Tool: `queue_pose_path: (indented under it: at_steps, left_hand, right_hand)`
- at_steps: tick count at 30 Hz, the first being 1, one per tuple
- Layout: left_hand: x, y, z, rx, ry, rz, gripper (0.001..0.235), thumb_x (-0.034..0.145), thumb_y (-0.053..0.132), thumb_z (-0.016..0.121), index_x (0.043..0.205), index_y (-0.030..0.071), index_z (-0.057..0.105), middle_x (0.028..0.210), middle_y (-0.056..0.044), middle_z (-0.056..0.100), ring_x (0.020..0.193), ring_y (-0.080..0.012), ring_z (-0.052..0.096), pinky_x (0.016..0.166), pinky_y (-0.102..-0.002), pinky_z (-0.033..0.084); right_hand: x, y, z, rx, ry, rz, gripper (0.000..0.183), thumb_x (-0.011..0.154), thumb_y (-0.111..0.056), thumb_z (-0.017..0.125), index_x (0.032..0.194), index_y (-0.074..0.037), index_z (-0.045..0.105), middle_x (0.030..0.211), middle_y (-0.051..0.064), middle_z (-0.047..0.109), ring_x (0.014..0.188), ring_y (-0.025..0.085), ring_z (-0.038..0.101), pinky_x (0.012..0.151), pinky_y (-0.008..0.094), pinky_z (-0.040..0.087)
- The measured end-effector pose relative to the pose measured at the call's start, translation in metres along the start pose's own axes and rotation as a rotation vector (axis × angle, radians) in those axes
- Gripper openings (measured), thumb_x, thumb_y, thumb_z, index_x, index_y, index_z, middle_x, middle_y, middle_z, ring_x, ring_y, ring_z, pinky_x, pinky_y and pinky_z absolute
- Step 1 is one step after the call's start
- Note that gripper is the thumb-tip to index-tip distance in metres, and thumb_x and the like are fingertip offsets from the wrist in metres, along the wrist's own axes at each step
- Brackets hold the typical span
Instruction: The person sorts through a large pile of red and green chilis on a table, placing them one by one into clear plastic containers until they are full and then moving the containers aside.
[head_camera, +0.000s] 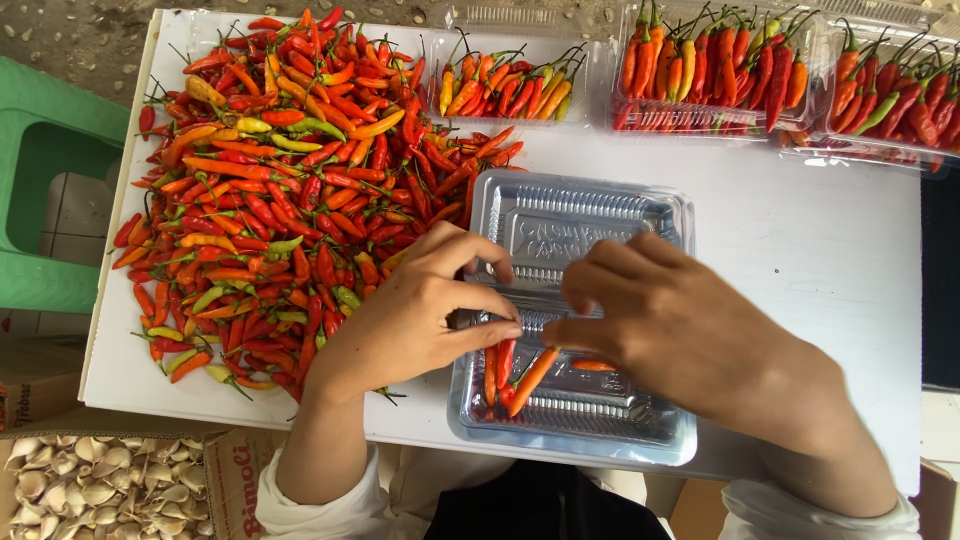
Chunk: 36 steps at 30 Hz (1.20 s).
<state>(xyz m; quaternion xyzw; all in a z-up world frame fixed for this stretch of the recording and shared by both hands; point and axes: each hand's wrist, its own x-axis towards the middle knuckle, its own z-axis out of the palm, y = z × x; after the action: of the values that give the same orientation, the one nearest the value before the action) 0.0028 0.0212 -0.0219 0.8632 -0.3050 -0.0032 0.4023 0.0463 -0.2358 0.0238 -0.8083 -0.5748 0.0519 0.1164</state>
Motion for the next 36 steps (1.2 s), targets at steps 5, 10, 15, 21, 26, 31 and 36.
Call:
queue_pose_path:
  at_steps: [5, 10, 15, 21, 26, 31, 36]
  left_hand:
    - [0.000, -0.002, -0.005, -0.038, -0.004, 0.006, 0.011, 0.092, 0.020, 0.075, 0.089, 0.010, 0.079, 0.110, -0.005, 0.058, 0.104, -0.0247, 0.051, 0.099, -0.039, 0.042]
    - [0.001, 0.000, -0.005, -0.056, 0.022, -0.005, 0.006, 0.088, 0.010, 0.078, 0.085, 0.007, 0.075, 0.111, -0.005, 0.058, 0.105, -0.0251, 0.051, 0.098, -0.039, 0.042]
    - [-0.001, 0.000, 0.000, 0.041, 0.018, 0.008, 0.012, 0.091, 0.032, 0.074, 0.089, 0.021, 0.081, 0.116, -0.001, 0.055, 0.109, -0.0263, 0.045, 0.099, -0.041, 0.038]
    - [-0.002, 0.001, 0.001, 0.031, -0.046, -0.048, 0.020, 0.089, 0.042, 0.071, 0.087, 0.025, 0.083, 0.124, -0.001, 0.053, 0.116, -0.0276, 0.043, 0.098, -0.045, 0.033]
    - [-0.003, 0.001, 0.001, 0.038, -0.072, -0.032, 0.016, 0.091, 0.037, 0.071, 0.089, 0.024, 0.081, 0.126, 0.002, 0.054, 0.117, -0.0270, 0.042, 0.098, -0.045, 0.032]
    - [-0.003, 0.001, 0.001, 0.052, -0.078, -0.003, 0.019, 0.095, 0.037, 0.067, 0.090, 0.023, 0.079, 0.127, 0.001, 0.053, 0.117, -0.0279, 0.042, 0.097, -0.046, 0.032]
    - [-0.005, -0.002, 0.002, 0.056, -0.047, -0.030, 0.020, 0.094, 0.036, 0.069, 0.093, 0.019, 0.081, 0.127, -0.004, 0.055, 0.117, -0.0292, 0.043, 0.098, -0.047, 0.033]
  right_hand:
    - [0.015, -0.007, 0.028, 0.042, -0.033, -0.122, 0.017, 0.097, -0.029, 0.064, 0.107, -0.023, 0.077, 0.093, 0.004, 0.063, 0.093, 0.029, 0.056, 0.080, 0.044, 0.041]
    - [0.019, -0.014, 0.033, -0.042, -0.027, -0.146, 0.008, 0.095, -0.019, 0.065, 0.095, -0.021, 0.073, 0.092, 0.004, 0.062, 0.092, 0.028, 0.055, 0.082, 0.044, 0.039]
    - [0.009, -0.003, 0.009, -0.015, -0.180, -0.102, 0.009, 0.091, -0.030, 0.069, 0.084, -0.025, 0.072, 0.091, 0.000, 0.062, 0.095, 0.029, 0.055, 0.089, 0.046, 0.036]
    - [-0.001, -0.003, 0.000, -0.060, -0.028, -0.042, 0.024, 0.087, -0.026, 0.075, 0.110, -0.030, 0.078, 0.094, -0.002, 0.067, 0.093, 0.026, 0.059, 0.084, 0.044, 0.040]
    - [0.013, -0.018, 0.012, -0.203, 0.110, -0.097, 0.009, 0.092, -0.015, 0.073, 0.085, -0.021, 0.071, 0.089, 0.000, 0.060, 0.089, 0.026, 0.055, 0.084, 0.040, 0.042]
    - [0.014, -0.016, 0.011, -0.248, 0.181, -0.101, 0.006, 0.097, -0.017, 0.071, 0.092, -0.019, 0.072, 0.090, 0.000, 0.060, 0.087, 0.025, 0.056, 0.083, 0.040, 0.044]
    - [0.013, -0.008, 0.007, -0.251, 0.118, -0.058, 0.008, 0.091, -0.016, 0.074, 0.095, -0.022, 0.070, 0.093, 0.000, 0.063, 0.089, 0.025, 0.059, 0.084, 0.042, 0.043]
